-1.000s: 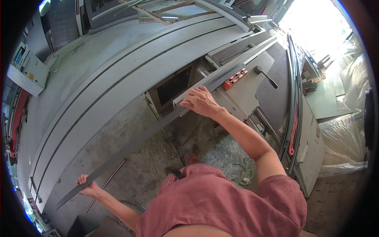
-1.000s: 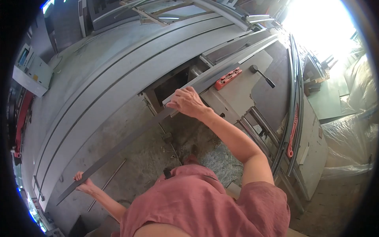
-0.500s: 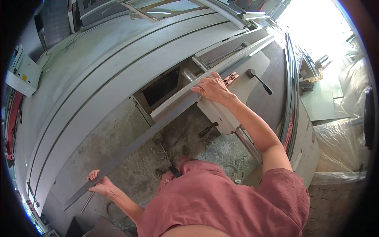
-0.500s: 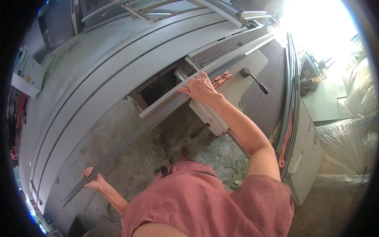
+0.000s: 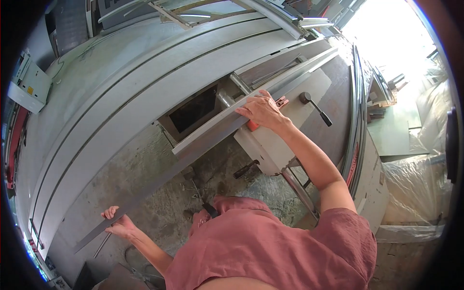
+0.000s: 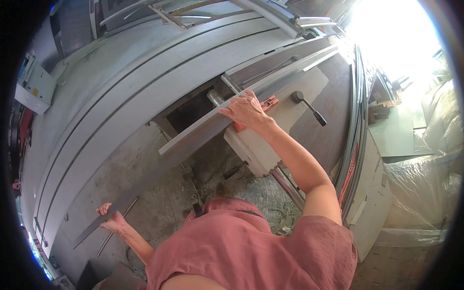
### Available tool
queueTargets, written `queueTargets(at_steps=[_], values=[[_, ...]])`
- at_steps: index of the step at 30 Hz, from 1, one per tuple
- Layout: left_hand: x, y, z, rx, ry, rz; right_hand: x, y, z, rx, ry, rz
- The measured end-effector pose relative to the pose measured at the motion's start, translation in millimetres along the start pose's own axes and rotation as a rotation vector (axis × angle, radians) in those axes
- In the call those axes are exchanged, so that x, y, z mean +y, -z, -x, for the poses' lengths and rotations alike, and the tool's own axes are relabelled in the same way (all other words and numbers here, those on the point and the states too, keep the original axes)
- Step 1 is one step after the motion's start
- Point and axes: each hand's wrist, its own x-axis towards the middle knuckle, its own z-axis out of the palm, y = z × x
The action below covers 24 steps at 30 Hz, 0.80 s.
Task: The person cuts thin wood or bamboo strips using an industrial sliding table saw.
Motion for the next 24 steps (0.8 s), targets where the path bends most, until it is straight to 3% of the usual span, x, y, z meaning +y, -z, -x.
queueTargets(at_steps=[3,6,8,12,24], values=[[-10,10,-14,0.072,0.039,0.053,-3,-3,-2,0.016,0.006,0.024],[-7,33,-29,-0.063,0.083,0.073,-2,-5,0,0.049,-0.006,0.036],[-8,34,-28,-0.044,0.088,0.086,1,-2,0,0.021,-0.014,0.033],[-20,-5,-7,0.055,0.035,0.064,11,-3,-5,-0.066,-0.084,0.015],[-74,-30,38,0.128,0.065,-0.054,59,3,-11,-0.065,-0.124,0.201]])
